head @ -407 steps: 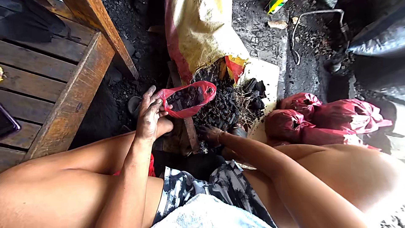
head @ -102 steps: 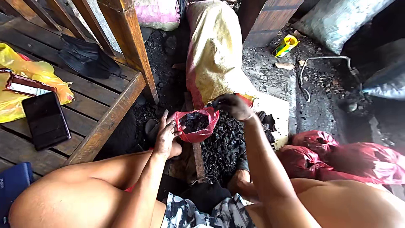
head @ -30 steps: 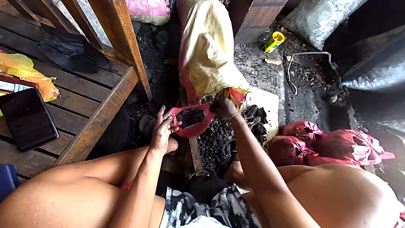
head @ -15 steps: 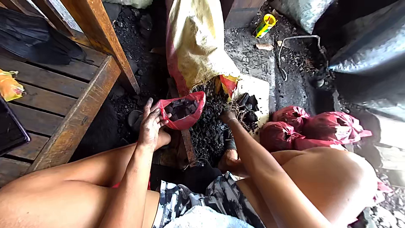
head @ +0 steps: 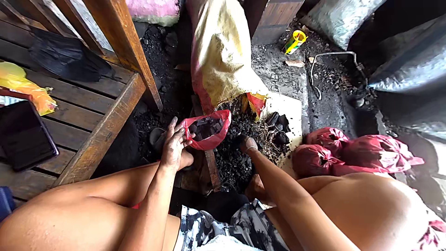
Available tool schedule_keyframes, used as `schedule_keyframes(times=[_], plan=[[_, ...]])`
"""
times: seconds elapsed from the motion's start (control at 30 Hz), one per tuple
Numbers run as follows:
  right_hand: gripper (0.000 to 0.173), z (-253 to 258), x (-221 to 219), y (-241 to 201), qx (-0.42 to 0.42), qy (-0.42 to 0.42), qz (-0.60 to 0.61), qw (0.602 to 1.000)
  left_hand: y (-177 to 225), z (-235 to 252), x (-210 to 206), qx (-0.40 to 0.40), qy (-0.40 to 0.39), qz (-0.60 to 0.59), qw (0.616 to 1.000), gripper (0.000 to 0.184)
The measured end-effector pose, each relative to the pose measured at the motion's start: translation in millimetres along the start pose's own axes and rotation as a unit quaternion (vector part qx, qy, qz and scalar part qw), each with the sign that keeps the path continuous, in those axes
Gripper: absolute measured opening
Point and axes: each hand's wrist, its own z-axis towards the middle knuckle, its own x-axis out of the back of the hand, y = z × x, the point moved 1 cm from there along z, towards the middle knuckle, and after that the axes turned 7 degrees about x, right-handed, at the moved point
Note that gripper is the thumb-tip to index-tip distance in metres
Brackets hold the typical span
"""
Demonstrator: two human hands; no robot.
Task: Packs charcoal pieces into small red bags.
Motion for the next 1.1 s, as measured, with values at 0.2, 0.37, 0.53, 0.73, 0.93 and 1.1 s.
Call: schedule_keyframes(times=[0.2, 0.37, 0.53, 0.73, 0.93, 1.1], plan=[[0.036, 4, 41, 10, 0.031, 0.056, 0.127, 0.99, 0, 2, -2, 0.0, -0.01, -0.004, 1.0, 0.054], [0.03, -18, 114, -1, 0.111, 0.066, 0.255, 0.958, -3, 6, -3, 0.001, -0.018, -0.006, 1.0, 0.054], [0.026, -41, 172, -41, 0.39, 0.041, 0.35, 0.851, -2, 6, -2, 0.003, -0.015, -0.002, 1.0, 0.055], [0.021, -67, 142, -160, 0.426, -0.004, 0.02, 0.905, 0, 5, -1, 0.004, -0.014, 0.006, 1.0, 0.054], [0.037, -37, 113, -150, 0.335, 0.096, -0.001, 0.937, 0, 2, 1, 0.002, -0.011, -0.009, 1.0, 0.054], [0.023, -19, 139, -83, 0.25, 0.167, 0.104, 0.948, -3, 5, -5, 0.002, -0.021, 0.0, 1.0, 0.056]])
